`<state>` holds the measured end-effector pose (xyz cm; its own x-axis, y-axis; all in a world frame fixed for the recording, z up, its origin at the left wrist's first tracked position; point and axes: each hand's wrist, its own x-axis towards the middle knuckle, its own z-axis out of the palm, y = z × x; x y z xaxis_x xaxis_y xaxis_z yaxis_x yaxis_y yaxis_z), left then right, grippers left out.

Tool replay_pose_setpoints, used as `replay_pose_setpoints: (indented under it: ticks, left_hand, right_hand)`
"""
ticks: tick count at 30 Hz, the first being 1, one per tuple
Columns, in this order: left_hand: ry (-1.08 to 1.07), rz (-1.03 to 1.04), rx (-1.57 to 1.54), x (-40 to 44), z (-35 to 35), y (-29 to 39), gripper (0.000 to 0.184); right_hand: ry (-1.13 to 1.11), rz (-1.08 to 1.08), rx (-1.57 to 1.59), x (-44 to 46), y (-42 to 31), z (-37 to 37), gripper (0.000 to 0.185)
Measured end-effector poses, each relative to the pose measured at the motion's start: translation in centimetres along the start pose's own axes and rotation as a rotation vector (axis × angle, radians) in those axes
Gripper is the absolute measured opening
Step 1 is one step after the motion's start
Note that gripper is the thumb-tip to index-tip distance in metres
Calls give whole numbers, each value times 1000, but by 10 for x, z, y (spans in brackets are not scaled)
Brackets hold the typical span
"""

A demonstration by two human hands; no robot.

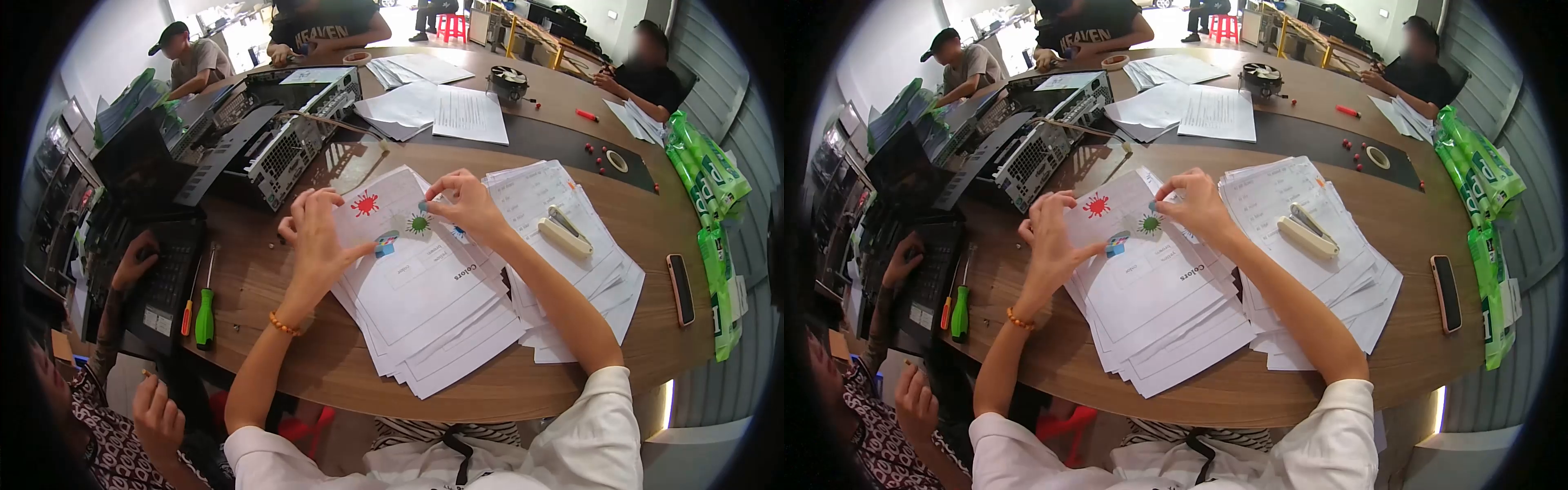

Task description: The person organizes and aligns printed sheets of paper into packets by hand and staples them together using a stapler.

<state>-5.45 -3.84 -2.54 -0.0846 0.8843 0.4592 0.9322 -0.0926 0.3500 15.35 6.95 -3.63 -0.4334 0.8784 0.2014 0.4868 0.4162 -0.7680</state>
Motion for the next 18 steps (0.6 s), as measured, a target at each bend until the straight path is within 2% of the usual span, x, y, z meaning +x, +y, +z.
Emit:
replay_pose_setpoints:
  ticks: [1,2,3,4,5,6,8,9,10,12,13,14,16,17,18]
  left_hand:
    - [-5,1,3,0,-3,4,61]
    - [95,78,90,0,-5,8,54]
    - [193,154,177,0,-6,9,48]
    - [187,153,179,0,-2,4,48]
    - [66,160,-19,2,4,-4,40]
    - [-54,164,-217,3,5,-6,33]
    - [-28,141,-305,3,7,-3,27]
    - [-97,102,-450,3,9,-4,26]
    - [-163,63,-595,4,11,-6,26]
    - [-169,74,-628,4,17,-11,25]
    - [-177,91,-660,4,19,-13,25]
    - [-177,90,-659,5,20,-14,25]
    - [-199,81,-709,6,21,-14,23]
    - [-203,82,-707,6,20,-14,23]
    - [-253,12,-758,5,18,-12,22]
  right_hand:
    - [80,-192,-93,1,2,1,18]
    - [160,-385,-186,2,4,1,17]
    - [159,-381,-181,2,-2,-2,17]
    - [-102,-341,-72,1,-16,-10,17]
    - [-363,-298,40,1,-23,-14,18]
    - [-367,-295,46,3,-21,-14,18]
    - [-389,-90,144,5,-17,-16,19]
    - [-394,-89,148,5,-14,-15,19]
    - [-227,-96,67,6,-10,-13,23]
    - [108,-113,-98,8,3,-8,30]
    - [215,-299,-258,8,10,-3,34]
    - [214,-299,-257,9,17,-1,34]
    - [82,-59,-117,5,11,2,32]
    - [83,-56,-114,6,13,2,32]
    - [53,15,16,8,15,0,30]
